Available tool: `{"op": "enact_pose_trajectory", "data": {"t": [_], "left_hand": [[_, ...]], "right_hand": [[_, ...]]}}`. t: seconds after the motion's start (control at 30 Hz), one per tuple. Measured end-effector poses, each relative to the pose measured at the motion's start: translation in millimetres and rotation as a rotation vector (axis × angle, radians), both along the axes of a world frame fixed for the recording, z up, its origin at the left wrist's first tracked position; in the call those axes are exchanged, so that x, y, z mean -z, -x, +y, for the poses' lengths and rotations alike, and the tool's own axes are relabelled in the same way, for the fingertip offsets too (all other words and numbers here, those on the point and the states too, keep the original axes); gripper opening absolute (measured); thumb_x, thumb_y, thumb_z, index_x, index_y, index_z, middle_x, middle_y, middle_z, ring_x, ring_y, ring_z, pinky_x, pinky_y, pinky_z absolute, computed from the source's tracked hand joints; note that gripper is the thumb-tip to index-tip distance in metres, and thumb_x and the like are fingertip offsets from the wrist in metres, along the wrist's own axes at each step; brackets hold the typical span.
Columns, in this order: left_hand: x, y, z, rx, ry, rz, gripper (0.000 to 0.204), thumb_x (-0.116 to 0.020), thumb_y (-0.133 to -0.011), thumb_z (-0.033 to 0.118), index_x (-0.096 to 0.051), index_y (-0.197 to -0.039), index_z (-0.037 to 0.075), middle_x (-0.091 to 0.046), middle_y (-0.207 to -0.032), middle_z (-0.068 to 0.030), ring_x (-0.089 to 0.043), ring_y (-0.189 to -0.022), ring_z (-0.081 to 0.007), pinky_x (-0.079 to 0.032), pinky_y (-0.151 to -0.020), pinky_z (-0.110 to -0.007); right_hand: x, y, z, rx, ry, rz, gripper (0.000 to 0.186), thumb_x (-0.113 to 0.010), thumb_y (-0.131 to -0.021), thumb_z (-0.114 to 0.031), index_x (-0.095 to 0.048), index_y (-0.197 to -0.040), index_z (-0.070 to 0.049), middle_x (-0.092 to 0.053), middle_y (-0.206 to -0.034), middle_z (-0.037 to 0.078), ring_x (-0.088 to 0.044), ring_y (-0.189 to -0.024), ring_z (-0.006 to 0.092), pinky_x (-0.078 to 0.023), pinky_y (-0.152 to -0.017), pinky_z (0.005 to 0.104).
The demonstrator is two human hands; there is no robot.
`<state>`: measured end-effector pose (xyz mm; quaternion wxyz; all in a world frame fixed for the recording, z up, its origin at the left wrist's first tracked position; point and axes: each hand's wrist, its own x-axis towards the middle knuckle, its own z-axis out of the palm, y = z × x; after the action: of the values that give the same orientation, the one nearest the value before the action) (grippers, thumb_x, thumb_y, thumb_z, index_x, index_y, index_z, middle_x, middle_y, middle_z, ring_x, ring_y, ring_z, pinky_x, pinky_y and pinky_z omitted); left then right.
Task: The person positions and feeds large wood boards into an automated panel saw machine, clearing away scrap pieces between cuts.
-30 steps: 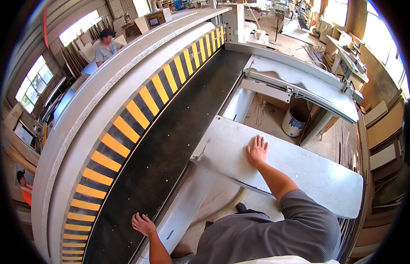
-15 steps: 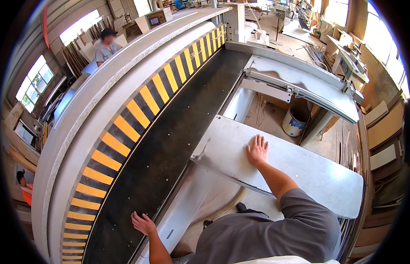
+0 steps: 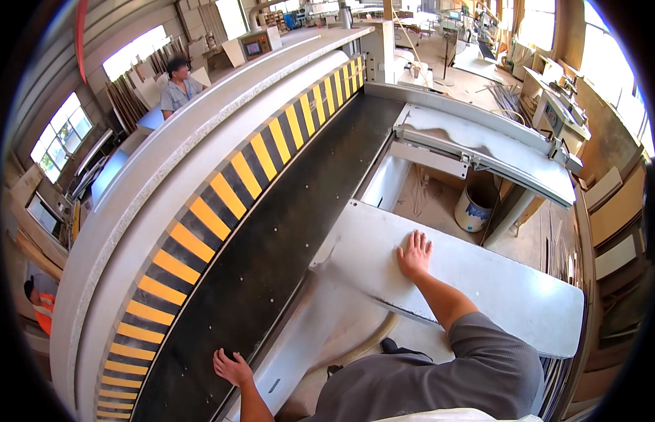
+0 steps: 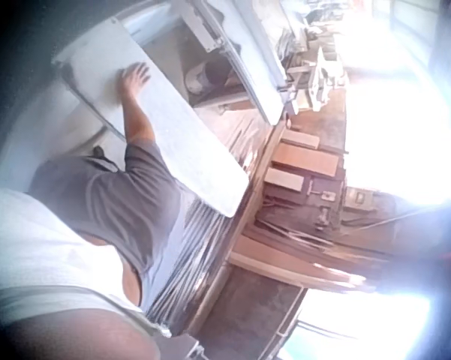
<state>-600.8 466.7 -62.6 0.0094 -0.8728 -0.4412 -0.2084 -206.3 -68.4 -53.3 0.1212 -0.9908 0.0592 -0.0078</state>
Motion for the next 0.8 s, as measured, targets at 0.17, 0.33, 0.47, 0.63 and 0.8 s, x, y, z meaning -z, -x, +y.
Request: {"op": "enact_pose_trajectory", "data": {"t": [0.17, 0.33, 0.47, 0.63, 0.8], "left_hand": [[-4, 1, -5, -0.018, 0.013, -0.038, 0.058, -0.073, -0.092, 0.022, -0.051, -0.144, 0.008, -0.051, -0.152, -0.0142, -0.045, -0.144, -0.0324, -0.031, -0.123, -0.049], [-3, 2, -5, -0.035, 0.054, -0.025, 0.052, -0.072, -0.093, 0.022, -0.054, -0.139, 0.009, -0.053, -0.15, -0.0132, -0.046, -0.143, -0.032, -0.032, -0.122, -0.047], [-2, 1, -4, -0.04, 0.048, 0.002, 0.043, -0.071, -0.094, 0.023, -0.057, -0.132, 0.009, -0.055, -0.147, -0.0125, -0.047, -0.141, -0.0318, -0.033, -0.12, -0.047], [0, -1, -2, -0.035, 0.043, 0.002, 0.041, -0.07, -0.095, 0.023, -0.058, -0.131, 0.008, -0.055, -0.146, -0.0125, -0.048, -0.14, -0.032, -0.034, -0.119, -0.047], [2, 5, 4, 0.002, 0.12, -0.024, 0.049, -0.07, -0.095, 0.025, -0.055, -0.137, 0.004, -0.052, -0.152, -0.0163, -0.045, -0.144, -0.035, -0.032, -0.121, -0.051]], "right_hand": [[-2, 0, 0, -0.01, 0.005, -0.024, 0.081, -0.046, -0.106, -0.052, -0.027, -0.167, -0.003, -0.018, -0.178, 0.013, -0.007, -0.165, 0.0319, -0.003, -0.133, 0.0537], [4, 0, -2, -0.012, -0.009, -0.022, 0.08, -0.044, -0.106, -0.052, -0.026, -0.167, -0.003, -0.018, -0.177, 0.013, -0.007, -0.165, 0.0318, -0.002, -0.133, 0.0533], [5, 2, -2, -0.021, -0.018, -0.041, 0.079, -0.044, -0.106, -0.052, -0.027, -0.167, -0.003, -0.018, -0.178, 0.014, -0.007, -0.165, 0.0323, -0.002, -0.133, 0.0534], [4, 0, -3, -0.013, -0.049, -0.04, 0.079, -0.044, -0.106, -0.051, -0.029, -0.166, -0.002, -0.018, -0.177, 0.014, -0.008, -0.165, 0.0332, -0.002, -0.132, 0.054], [4, 3, -5, -0.045, -0.057, -0.045, 0.079, -0.044, -0.106, -0.05, -0.028, -0.166, -0.001, -0.018, -0.177, 0.015, -0.008, -0.165, 0.033, -0.002, -0.132, 0.0539]]}}
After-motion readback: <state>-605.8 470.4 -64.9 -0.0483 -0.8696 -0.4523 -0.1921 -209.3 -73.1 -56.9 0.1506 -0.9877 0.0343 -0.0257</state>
